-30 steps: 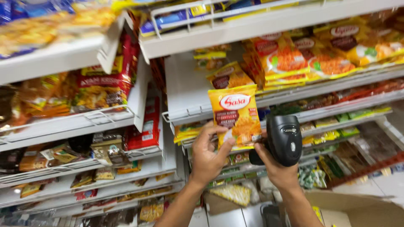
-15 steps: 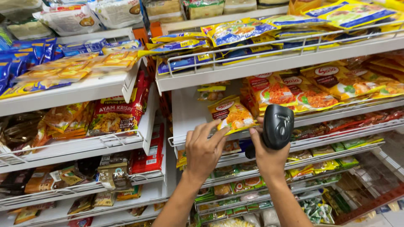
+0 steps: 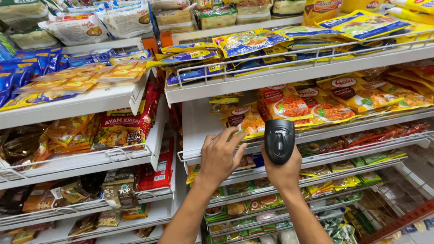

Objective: The person picks up food packets from retail shelves, scans them with a handheld barcode scanner, and places them into a cardboard box on the floor.

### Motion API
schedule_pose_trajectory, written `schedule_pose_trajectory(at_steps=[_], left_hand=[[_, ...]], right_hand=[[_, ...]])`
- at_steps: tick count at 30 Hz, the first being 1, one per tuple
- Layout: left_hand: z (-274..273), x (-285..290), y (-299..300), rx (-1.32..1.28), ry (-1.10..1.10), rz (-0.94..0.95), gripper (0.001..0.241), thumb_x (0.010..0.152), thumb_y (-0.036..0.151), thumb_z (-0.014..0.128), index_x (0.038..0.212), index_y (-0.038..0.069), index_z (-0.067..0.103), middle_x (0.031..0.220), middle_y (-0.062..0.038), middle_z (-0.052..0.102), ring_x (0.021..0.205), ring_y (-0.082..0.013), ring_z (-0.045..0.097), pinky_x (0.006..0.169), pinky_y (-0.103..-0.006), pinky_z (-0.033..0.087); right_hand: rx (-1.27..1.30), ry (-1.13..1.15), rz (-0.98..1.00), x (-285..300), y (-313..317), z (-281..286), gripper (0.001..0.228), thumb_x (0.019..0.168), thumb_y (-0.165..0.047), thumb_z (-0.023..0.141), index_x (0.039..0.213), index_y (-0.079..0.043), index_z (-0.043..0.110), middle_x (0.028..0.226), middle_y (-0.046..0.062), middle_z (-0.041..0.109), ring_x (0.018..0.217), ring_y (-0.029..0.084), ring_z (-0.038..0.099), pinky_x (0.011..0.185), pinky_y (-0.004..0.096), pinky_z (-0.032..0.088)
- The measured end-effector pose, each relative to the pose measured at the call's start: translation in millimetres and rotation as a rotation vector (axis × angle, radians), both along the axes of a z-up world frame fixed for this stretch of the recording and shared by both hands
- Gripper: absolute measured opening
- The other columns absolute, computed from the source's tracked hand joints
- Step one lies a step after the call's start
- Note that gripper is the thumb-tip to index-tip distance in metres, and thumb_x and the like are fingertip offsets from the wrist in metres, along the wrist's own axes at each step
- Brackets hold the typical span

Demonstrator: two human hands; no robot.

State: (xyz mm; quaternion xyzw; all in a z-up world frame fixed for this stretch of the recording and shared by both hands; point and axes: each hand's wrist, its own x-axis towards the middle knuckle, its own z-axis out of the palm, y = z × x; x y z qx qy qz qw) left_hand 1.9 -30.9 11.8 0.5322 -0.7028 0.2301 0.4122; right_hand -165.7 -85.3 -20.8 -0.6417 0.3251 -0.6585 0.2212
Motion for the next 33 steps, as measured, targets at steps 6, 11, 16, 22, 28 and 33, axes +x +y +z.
schedule_pose_trajectory(at_steps=[6, 11, 16, 22, 28, 33], left_hand=[[-0.6, -1.6, 0.4, -0.009, -0.006, 0.002, 0.034, 0.086, 0.027, 0.077, 0.116, 0.012, 0.073, 0.121, -0.007, 0.068, 0.102, -0.0255, 0.068, 0.081, -0.0410, 0.048], [-7.4, -2.7, 2.6, -0.036, -0.029, 0.034, 0.033, 0.087, 0.027, 0.078, 0.117, 0.012, 0.073, 0.114, -0.004, 0.066, 0.103, -0.0243, 0.063, 0.086, -0.0405, 0.049], [-1.4, -6.0, 3.0, -0.054, -0.053, 0.039, 0.038, 0.085, 0.027, 0.079, 0.120, 0.011, 0.073, 0.112, -0.004, 0.066, 0.104, -0.0241, 0.063, 0.086, -0.0423, 0.047], [-3.5, -28.0, 7.7, -0.279, -0.010, -0.049, 0.031, 0.083, 0.022, 0.077, 0.113, 0.012, 0.071, 0.119, -0.007, 0.066, 0.114, -0.0296, 0.061, 0.097, -0.0468, 0.047], [-60.2, -90.6, -9.6, -0.064, 0.147, -0.545, 0.018, 0.089, 0.011, 0.077, 0.106, 0.011, 0.071, 0.110, -0.004, 0.069, 0.105, -0.0259, 0.066, 0.093, -0.0417, 0.048], [-144.3, -172.4, -22.9, 0.242, 0.198, -0.839, 0.016, 0.088, 0.009, 0.075, 0.104, 0.010, 0.071, 0.106, -0.005, 0.069, 0.103, -0.0262, 0.066, 0.090, -0.0417, 0.046]], right_hand=[[-0.042, 0.075, -0.048, 1.6, 0.5, 4.4, 0.028, 0.085, -0.011, 0.081, 0.105, 0.001, 0.066, 0.094, 0.011, 0.070, 0.083, 0.023, 0.070, 0.078, 0.034, 0.055], [-0.079, 0.104, -0.038, 2.8, 5.4, 2.3, 0.034, 0.083, -0.010, 0.081, 0.109, 0.001, 0.061, 0.101, 0.012, 0.061, 0.091, 0.027, 0.066, 0.081, 0.036, 0.052], [-0.083, 0.099, -0.011, 6.5, -3.6, 0.9, 0.036, 0.082, -0.008, 0.082, 0.111, 0.000, 0.063, 0.104, 0.013, 0.062, 0.093, 0.025, 0.065, 0.084, 0.035, 0.052], [0.240, -0.196, 0.272, -14.5, -9.0, -32.0, 0.031, 0.091, -0.008, 0.078, 0.118, 0.000, 0.065, 0.109, 0.008, 0.070, 0.095, 0.015, 0.066, 0.087, 0.031, 0.055], [0.323, -0.477, 0.299, -93.8, -1.8, -107.1, 0.028, 0.101, -0.004, 0.066, 0.128, -0.002, 0.062, 0.119, 0.007, 0.069, 0.103, 0.014, 0.069, 0.096, 0.031, 0.057], [0.491, -0.570, 0.162, -185.7, 46.1, -205.6, 0.026, 0.100, -0.004, 0.069, 0.125, -0.002, 0.063, 0.114, 0.007, 0.070, 0.096, 0.015, 0.068, 0.090, 0.032, 0.057]])
